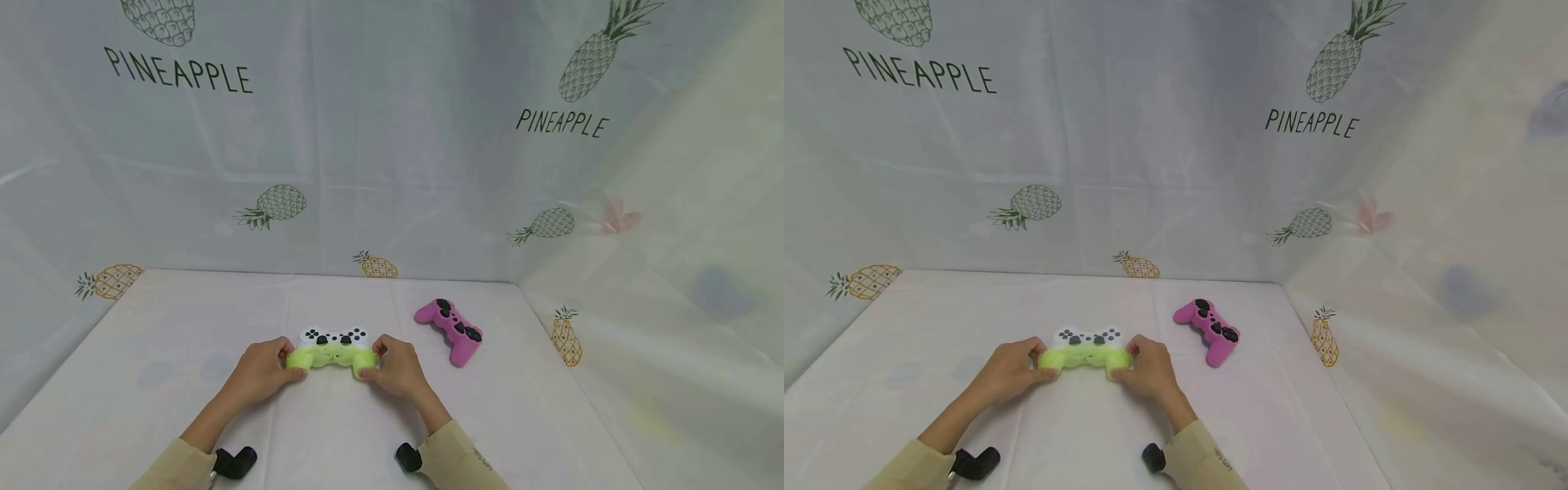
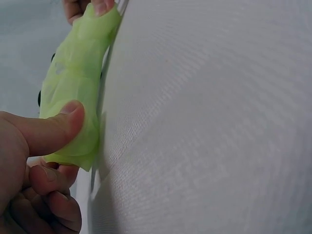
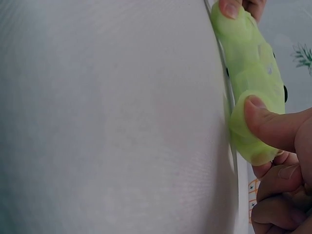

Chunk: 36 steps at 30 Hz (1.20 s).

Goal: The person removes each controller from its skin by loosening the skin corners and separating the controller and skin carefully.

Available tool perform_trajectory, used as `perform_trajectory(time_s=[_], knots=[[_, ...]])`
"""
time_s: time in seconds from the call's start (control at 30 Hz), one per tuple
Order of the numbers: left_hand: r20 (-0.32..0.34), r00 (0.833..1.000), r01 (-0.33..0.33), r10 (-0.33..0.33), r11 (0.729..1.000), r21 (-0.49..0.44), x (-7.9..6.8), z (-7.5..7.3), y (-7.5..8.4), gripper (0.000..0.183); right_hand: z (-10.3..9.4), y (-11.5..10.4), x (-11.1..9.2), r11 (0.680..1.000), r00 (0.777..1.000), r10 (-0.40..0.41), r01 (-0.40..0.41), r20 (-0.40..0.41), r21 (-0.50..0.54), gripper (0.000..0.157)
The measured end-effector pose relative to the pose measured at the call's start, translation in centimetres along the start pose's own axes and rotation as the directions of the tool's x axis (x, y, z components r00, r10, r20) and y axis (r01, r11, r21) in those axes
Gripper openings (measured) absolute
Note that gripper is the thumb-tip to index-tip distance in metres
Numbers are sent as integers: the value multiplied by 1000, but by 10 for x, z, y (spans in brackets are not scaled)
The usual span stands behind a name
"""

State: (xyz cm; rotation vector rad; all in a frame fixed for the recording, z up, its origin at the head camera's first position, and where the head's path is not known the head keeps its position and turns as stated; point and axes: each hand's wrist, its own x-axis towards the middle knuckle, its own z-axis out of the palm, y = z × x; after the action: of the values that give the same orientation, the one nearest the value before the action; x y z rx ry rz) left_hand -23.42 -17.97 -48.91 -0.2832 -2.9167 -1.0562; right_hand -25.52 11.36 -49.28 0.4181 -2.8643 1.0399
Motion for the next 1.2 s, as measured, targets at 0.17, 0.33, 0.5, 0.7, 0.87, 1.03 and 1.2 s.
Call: perform_trajectory(time_s=[0.17,0.33,0.5,0.7,0.87,1.03,1.2], knots=[[1,1000,0,0,1000,-2,0,0,1,40,-1,0,0,1000,1000,-4,4,-5,3,42],[-6,1000,-7,7,1000,-6,0,-1,1,40,0,0,0,1000,1000,-3,3,-8,5,42],[-6,1000,-13,13,1000,-6,0,0,1,39,-1,-1,-1,1000,1000,2,-2,-10,6,41],[3,1000,-1,1,1000,-5,0,0,1,40,-1,0,0,1000,1000,-10,10,-15,3,40],[4,1000,-3,3,1000,-6,0,-1,2,39,-1,-1,0,1000,1000,-14,14,-17,-2,39],[3,1000,-6,6,1000,-7,0,0,1,39,-2,-1,0,1000,1000,-9,9,-21,0,39],[2,1000,-8,8,1000,-4,0,1,0,38,-2,-1,0,1000,1000,-13,13,-24,-4,38]])
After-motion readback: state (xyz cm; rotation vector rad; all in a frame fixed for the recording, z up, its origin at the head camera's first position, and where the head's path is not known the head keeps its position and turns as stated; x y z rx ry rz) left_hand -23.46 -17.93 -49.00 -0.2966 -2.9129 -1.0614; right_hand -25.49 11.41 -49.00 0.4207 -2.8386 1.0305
